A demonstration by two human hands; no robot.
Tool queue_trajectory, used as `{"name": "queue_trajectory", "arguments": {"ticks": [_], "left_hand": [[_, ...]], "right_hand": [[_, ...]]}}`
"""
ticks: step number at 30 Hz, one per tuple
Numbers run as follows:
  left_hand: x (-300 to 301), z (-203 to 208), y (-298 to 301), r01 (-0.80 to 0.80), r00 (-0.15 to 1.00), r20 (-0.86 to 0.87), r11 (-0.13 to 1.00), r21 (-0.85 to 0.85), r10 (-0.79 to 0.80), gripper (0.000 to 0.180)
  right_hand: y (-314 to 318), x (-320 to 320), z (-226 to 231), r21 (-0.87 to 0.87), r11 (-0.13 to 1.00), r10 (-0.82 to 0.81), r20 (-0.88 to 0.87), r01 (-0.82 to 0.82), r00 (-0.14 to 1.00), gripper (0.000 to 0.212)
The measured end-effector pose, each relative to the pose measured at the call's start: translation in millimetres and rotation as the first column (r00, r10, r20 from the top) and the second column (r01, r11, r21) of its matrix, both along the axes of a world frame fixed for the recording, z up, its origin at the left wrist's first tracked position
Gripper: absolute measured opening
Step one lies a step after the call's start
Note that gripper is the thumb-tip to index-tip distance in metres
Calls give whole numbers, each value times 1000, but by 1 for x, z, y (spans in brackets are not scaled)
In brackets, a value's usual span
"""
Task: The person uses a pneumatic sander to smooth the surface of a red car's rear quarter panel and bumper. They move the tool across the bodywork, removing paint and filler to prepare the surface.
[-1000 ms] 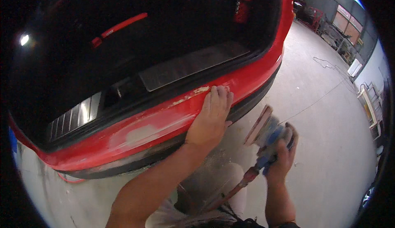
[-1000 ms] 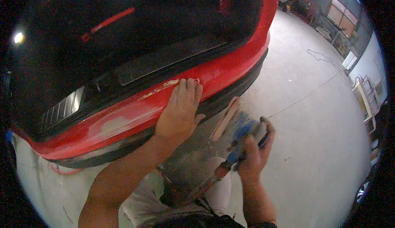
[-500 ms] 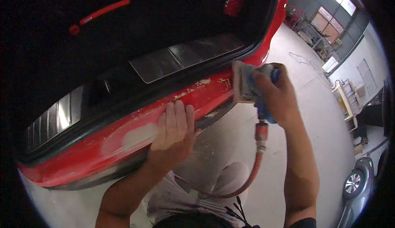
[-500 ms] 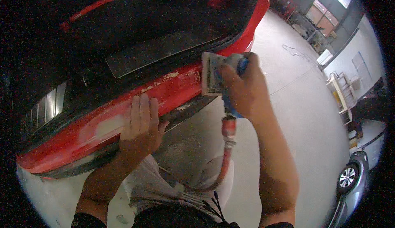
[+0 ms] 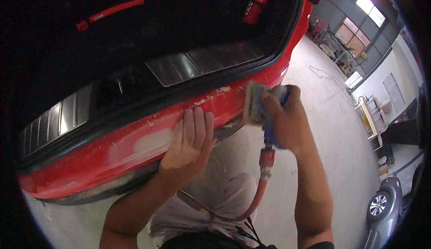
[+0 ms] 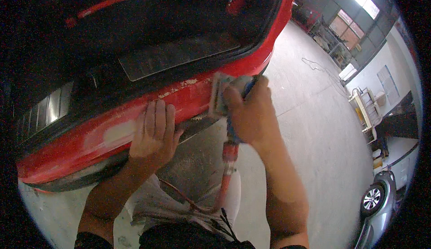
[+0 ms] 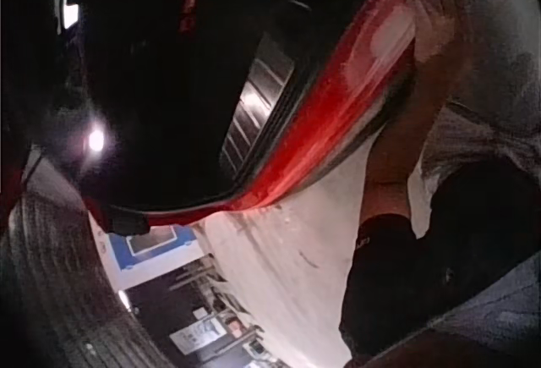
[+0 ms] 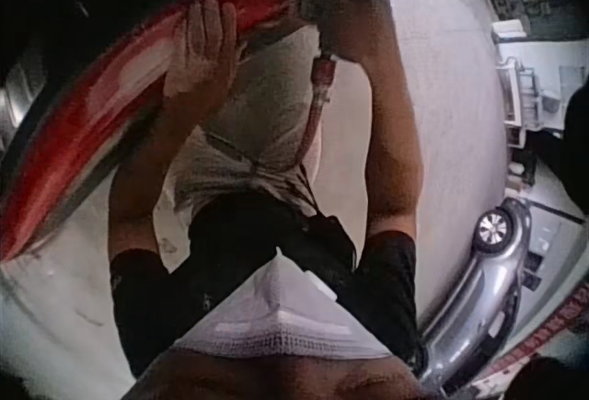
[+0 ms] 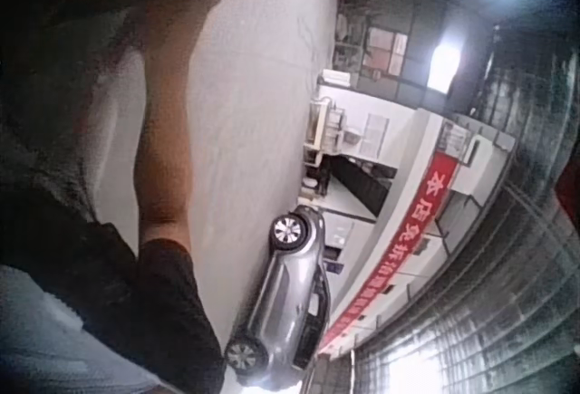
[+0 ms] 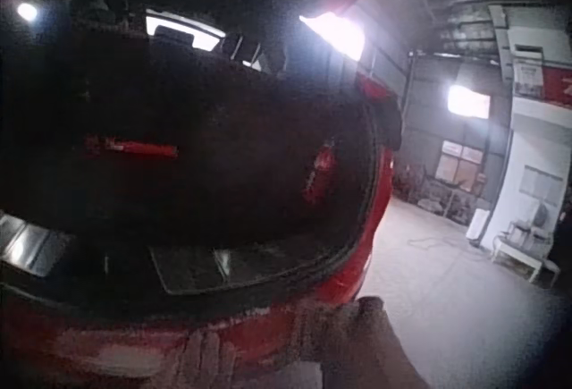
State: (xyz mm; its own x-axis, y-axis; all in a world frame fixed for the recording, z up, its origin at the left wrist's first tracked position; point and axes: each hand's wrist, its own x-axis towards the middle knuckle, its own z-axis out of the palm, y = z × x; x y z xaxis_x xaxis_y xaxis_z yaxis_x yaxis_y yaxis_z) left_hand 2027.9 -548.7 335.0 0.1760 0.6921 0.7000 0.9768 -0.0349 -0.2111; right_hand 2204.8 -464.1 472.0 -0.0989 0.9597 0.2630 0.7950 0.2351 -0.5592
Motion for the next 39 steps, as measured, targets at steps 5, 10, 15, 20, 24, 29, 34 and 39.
{"name": "queue_trajectory", "arguments": {"ticks": [5,10,15,20,24,29,34,39], "left_hand": [[2,3,-3,-6,1000,-10,1000,-20,6,69],[0,4,-3,-26,1000,-8,1000,-3,26,69],[4,5,-2,-3,1000,18,1000,5,3,70],[4,3,-3,-49,999,6,998,-29,49,73],[5,0,-1,-41,999,4,999,-24,41,72],[4,1,-3,-58,998,-13,998,22,58,70],[7,3,-4,-83,996,-13,997,6,83,68],[6,1,-2,-95,995,-26,995,23,95,67]], "right_hand": [[16,7,-5,48,998,42,-31,-41,999,58],[-11,2,-12,63,986,154,-9,-153,988,53],[14,12,-7,77,996,54,-22,-53,998,54],[-4,5,-10,141,985,95,60,-103,994,54],[9,11,-12,112,989,101,-31,-97,994,53],[-1,11,-22,158,978,140,1,-138,990,59],[20,24,-24,161,973,191,-164,-165,968,57],[6,8,-21,165,968,206,-101,-188,973,59]]}}
